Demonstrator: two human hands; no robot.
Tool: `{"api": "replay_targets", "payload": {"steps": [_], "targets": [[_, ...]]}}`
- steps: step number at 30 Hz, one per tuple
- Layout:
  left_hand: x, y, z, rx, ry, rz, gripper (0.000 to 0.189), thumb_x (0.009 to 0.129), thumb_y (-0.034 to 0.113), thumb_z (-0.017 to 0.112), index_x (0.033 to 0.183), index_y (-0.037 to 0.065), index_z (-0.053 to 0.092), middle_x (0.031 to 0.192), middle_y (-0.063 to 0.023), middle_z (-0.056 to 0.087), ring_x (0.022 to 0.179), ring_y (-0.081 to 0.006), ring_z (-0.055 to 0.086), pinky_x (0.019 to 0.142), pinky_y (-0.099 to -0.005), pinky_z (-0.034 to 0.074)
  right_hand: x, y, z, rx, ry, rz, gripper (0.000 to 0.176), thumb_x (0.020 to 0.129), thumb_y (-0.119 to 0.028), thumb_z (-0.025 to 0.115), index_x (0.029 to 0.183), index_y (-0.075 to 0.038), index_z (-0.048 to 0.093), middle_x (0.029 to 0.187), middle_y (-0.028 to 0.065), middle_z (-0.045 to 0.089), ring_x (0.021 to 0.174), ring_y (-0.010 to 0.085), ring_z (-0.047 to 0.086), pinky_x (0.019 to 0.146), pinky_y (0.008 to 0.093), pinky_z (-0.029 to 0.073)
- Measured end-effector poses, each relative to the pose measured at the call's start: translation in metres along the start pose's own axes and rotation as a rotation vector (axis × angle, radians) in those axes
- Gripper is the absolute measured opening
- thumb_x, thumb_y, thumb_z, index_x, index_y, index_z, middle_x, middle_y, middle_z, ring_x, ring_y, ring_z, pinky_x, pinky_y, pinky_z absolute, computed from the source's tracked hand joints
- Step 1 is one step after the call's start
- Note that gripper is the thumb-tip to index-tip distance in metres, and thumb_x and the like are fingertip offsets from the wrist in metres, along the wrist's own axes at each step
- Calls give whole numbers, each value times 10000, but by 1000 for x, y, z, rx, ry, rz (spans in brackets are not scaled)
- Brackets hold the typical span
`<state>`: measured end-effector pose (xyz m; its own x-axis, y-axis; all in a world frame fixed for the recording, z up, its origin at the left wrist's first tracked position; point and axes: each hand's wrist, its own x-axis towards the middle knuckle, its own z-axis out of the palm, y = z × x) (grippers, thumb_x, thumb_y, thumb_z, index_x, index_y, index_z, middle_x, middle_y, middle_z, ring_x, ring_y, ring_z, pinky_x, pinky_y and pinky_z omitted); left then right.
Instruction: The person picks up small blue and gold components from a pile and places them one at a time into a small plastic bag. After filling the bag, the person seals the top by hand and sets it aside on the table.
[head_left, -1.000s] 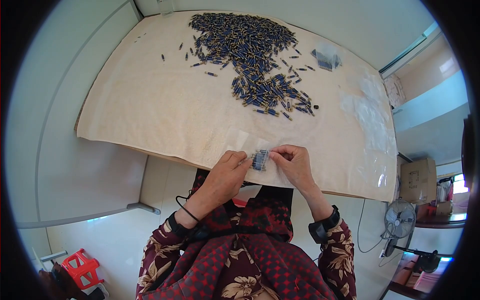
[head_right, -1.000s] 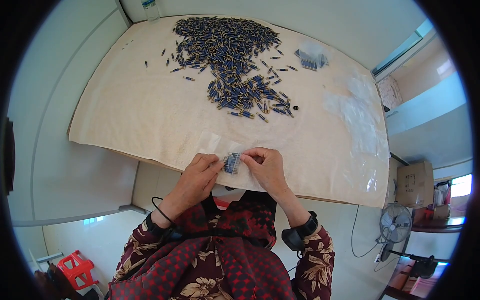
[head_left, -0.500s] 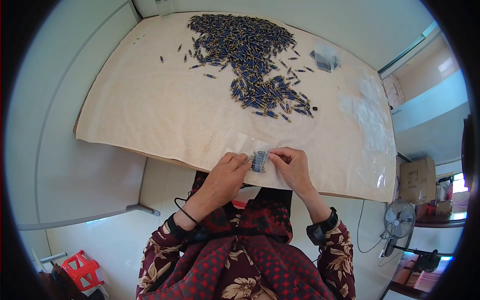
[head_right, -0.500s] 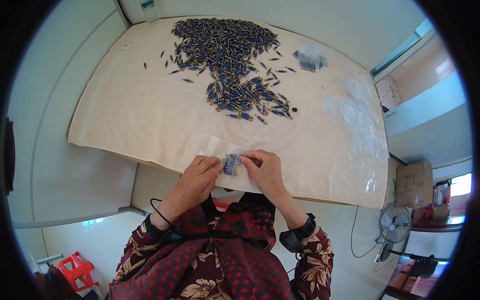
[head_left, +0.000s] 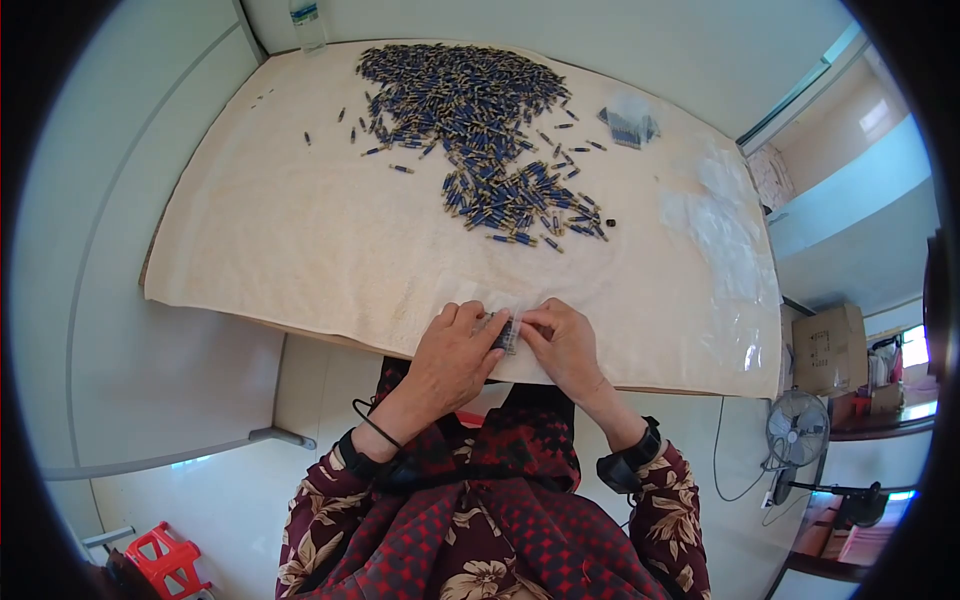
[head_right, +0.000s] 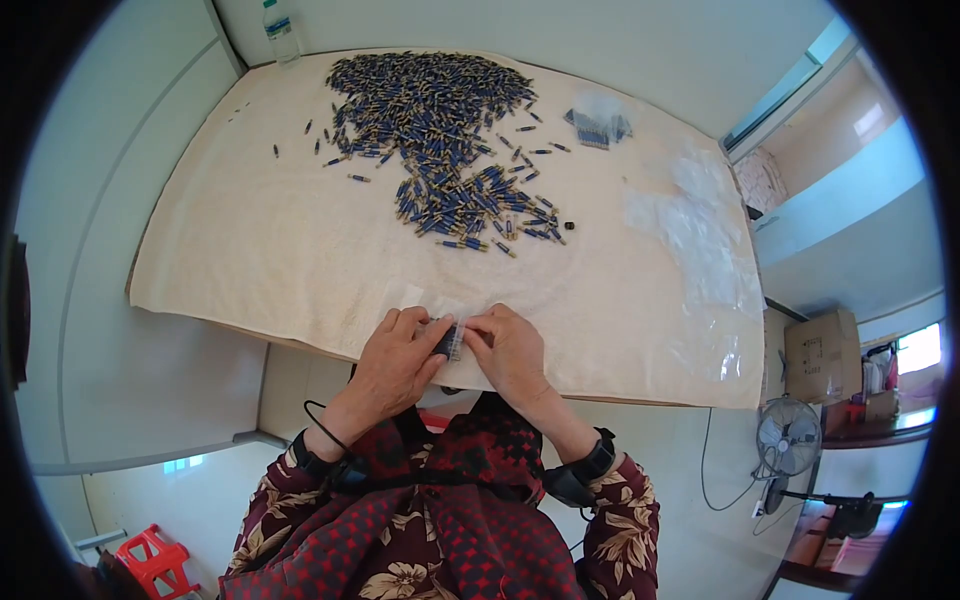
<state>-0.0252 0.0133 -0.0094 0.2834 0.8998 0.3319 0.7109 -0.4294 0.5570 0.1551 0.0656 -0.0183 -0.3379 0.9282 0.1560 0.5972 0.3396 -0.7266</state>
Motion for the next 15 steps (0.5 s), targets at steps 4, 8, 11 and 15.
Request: {"api": "replay_targets", "payload": {"steps": [4,8,11,15], "targets": [[4,1,3,64,-25,-29,483,751,66,660,1218,23,541,1080,-156,504,901,-303,501,799,-381,443,-1,-1,0,-2,14,9,95,761,-89,712,847,-53,697,698,56,562,574,183,547,521,289,408],[-1,-3,5,50,-1,-33,473,752,76,663,1208,29,551,1067,-148,504,889,-297,501,787,-379,445,0,-1,1,15,6,14,91,764,-85,713,847,-51,696,696,57,561,571,173,542,520,285,403],[-2,-5,6,39,14,-27,468,751,79,665,1203,33,556,1068,-146,503,885,-297,500,781,-380,445,0,1,1,3,-1,14,100,772,-83,708,860,-37,692,713,54,592,571,155,548,522,271,411],[0,-3,7,74,21,3,450,749,78,665,1186,37,566,1067,-145,504,881,-297,500,775,-381,447,-2,5,0,121,-2,41,113,791,-81,695,879,-13,686,753,59,641,575,125,558,532,253,432]]}}
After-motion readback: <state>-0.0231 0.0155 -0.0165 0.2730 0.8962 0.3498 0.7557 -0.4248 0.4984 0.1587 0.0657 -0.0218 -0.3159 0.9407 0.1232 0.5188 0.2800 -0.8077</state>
